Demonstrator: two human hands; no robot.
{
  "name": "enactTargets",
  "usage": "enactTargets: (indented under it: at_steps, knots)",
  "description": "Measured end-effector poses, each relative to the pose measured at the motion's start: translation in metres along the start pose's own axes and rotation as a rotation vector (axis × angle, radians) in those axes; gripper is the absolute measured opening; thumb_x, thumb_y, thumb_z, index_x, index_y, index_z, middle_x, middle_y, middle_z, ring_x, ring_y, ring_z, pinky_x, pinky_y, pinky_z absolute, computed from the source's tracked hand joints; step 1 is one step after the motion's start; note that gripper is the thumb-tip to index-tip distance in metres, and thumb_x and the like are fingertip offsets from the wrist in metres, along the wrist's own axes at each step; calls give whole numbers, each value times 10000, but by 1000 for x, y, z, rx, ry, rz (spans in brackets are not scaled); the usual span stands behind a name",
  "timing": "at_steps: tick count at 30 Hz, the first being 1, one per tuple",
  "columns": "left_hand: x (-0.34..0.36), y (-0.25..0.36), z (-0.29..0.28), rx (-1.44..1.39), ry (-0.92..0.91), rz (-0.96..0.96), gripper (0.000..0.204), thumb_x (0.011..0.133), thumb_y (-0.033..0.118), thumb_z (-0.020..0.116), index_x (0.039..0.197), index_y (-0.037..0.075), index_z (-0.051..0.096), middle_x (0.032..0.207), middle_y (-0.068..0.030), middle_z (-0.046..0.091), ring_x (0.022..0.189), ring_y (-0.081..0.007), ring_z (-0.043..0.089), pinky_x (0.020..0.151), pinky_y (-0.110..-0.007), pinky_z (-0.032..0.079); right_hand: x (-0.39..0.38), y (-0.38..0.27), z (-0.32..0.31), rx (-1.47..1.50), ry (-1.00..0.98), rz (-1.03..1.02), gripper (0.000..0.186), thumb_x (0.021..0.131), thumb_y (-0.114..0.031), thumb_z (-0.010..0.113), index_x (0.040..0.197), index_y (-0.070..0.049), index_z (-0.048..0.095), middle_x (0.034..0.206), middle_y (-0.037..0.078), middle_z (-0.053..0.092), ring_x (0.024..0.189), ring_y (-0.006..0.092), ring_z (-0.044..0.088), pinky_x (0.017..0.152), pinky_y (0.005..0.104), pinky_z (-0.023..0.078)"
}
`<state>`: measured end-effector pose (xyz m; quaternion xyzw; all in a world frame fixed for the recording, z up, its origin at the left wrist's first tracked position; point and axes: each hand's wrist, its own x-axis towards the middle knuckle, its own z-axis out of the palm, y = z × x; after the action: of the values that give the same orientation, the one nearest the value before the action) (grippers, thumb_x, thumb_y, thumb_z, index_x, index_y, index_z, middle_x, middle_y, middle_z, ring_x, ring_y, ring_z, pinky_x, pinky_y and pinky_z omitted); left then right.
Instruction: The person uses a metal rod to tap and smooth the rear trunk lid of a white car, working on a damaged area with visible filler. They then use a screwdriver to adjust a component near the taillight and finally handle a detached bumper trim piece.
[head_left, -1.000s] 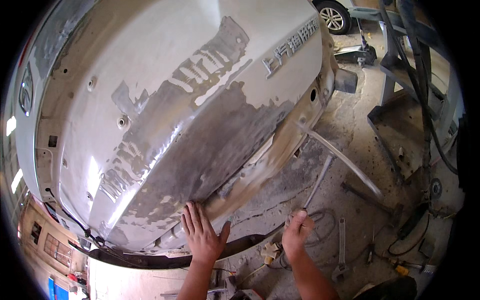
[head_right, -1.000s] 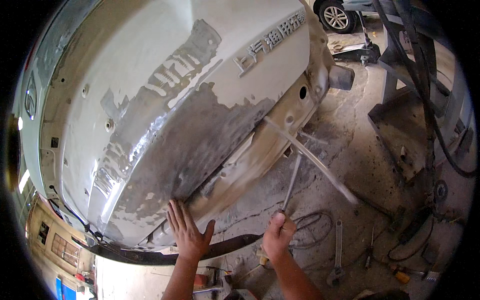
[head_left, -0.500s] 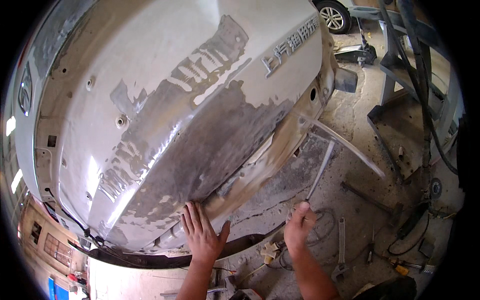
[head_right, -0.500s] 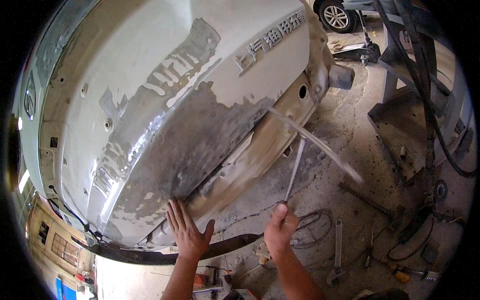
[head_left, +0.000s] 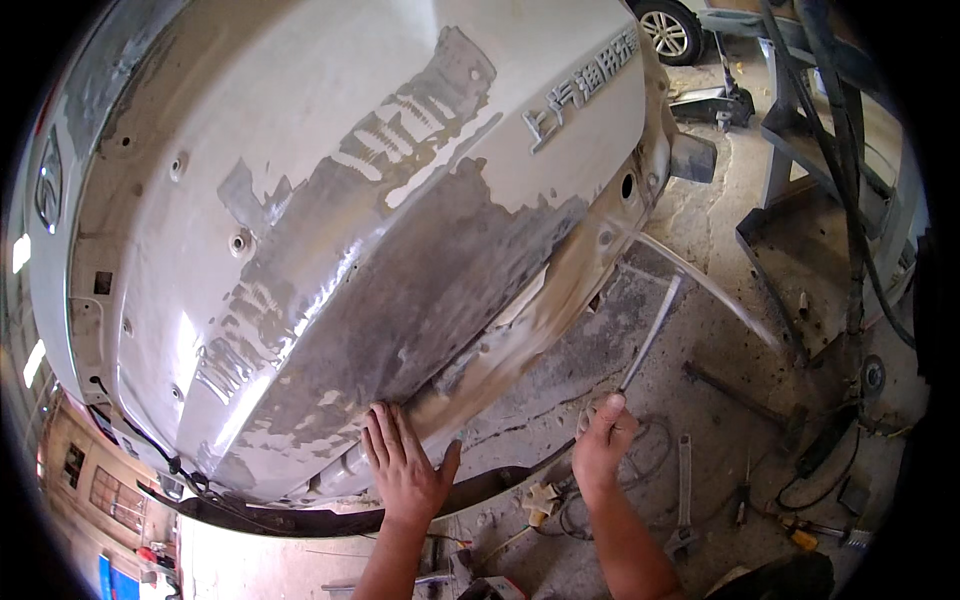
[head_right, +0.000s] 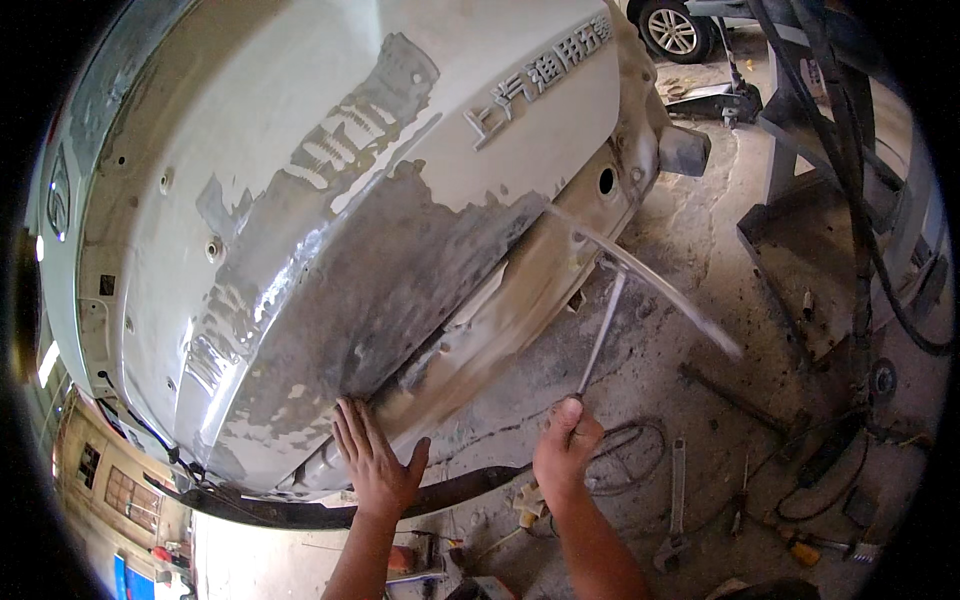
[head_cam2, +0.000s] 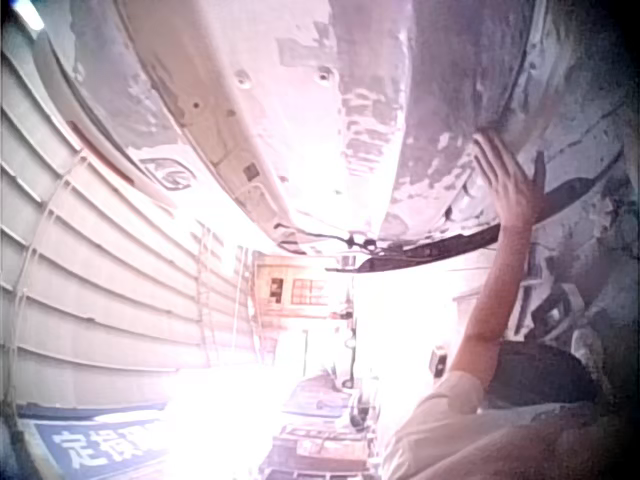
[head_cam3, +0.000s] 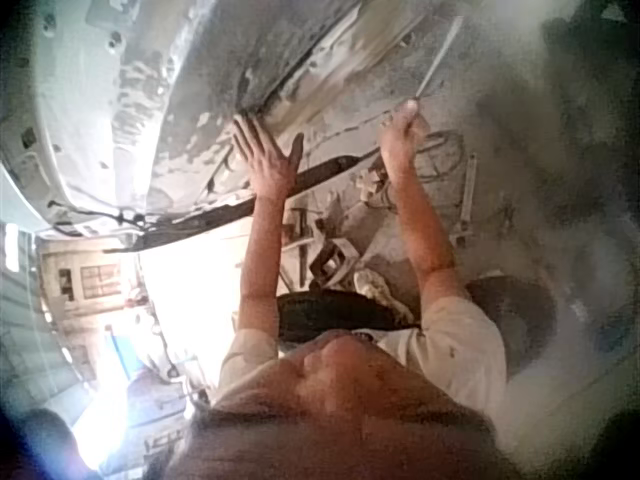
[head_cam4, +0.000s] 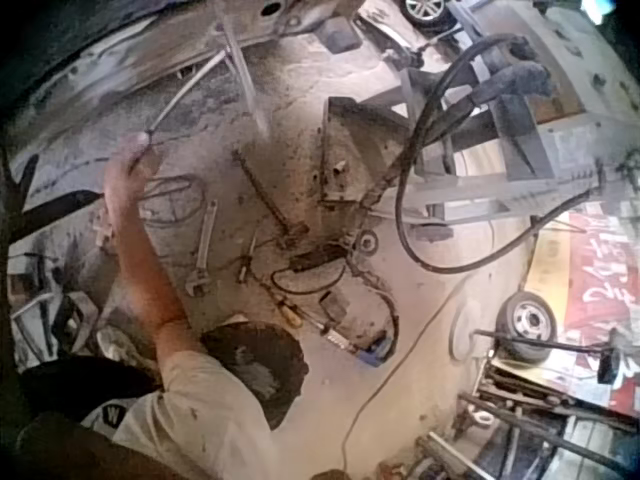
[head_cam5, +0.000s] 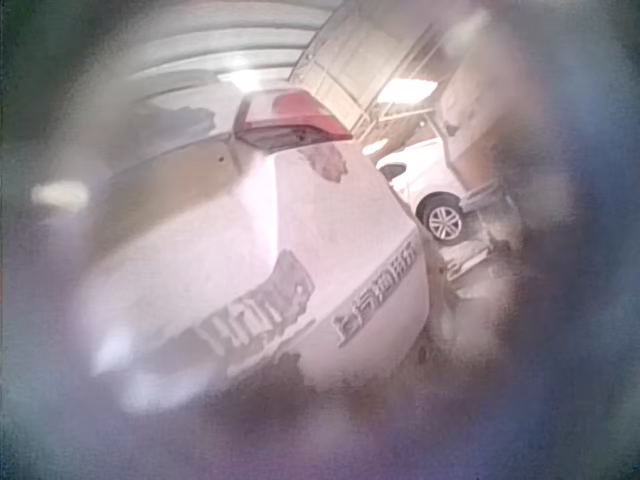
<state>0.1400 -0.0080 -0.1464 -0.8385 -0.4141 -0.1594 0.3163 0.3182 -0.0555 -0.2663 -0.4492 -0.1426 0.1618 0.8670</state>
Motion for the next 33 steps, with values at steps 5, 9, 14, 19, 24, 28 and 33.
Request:
enactTargets:
  at_steps: [5, 9, 14, 19, 24, 28, 33]
  knots:
    - [-3, -2, 2, -8, -42, 0, 926, 778, 447, 641, 1365, -142, 232, 1441, -347, 171, 1348, -487, 164, 1103, -534, 139, 9, -7, -1, -96, -40, 68, 528, 994, -398, 380, 588, -73, 285, 525, -20, 265, 511, 88, 256, 462, 323, 192]
    - [0, -5, 2, -18, -48, -14, 911, 787, 454, 636, 1361, -139, 250, 1438, -344, 185, 1346, -492, 163, 1102, -534, 140, -2, 17, -6, -108, 64, -87, 538, 984, -417, 395, 586, -69, 297, 519, -32, 308, 498, 85, 279, 445, 302, 204]
    - [28, -6, -13, -31, 23, -8, 851, 804, 470, 626, 1335, -124, 326, 1411, -343, 252, 1330, -480, 223, 1089, -540, 163, -27, 24, -13, 86, -18, 29, 539, 946, -528, 417, 639, -113, 262, 554, -47, 239, 484, 70, 238, 439, 267, 181]
    - [10, -25, 16, 43, 136, 92, 745, 782, 469, 646, 1250, -83, 468, 1300, -296, 438, 1223, -442, 407, 1024, -533, 301, -36, 54, -28, -156, -148, -329, 486, 971, -404, 386, 616, -76, 323, 536, -18, 322, 474, 106, 297, 429, 299, 200]
    - [-12, -41, 27, 58, 163, 108, 724, 766, 497, 652, 1205, -64, 526, 1281, -274, 471, 1200, -422, 439, 1013, -521, 322, -50, 45, -28, -243, -384, -513, 402, 925, -293, 444, 625, -26, 452, 532, 48, 410, 454, 151, 373, 420, 328, 278]
    - [-20, -50, 30, 43, 92, 78, 806, 770, 540, 627, 1244, -93, 469, 1312, -316, 414, 1219, -463, 397, 1038, -540, 277, -53, 18, -18, -317, -649, -600, 325, 844, -295, 581, 628, -70, 487, 537, 67, 405, 432, 215, 428, 400, 335, 328]
    - [-7, -55, 12, -23, 96, -134, 910, 790, 559, 589, 1291, -159, 340, 1341, -403, 288, 1263, -538, 278, 1056, -590, 195, -42, -16, 12, -290, -1065, -719, 318, 756, -365, 676, 707, -103, 504, 606, 54, 476, 480, 236, 511, 425, 353, 395]
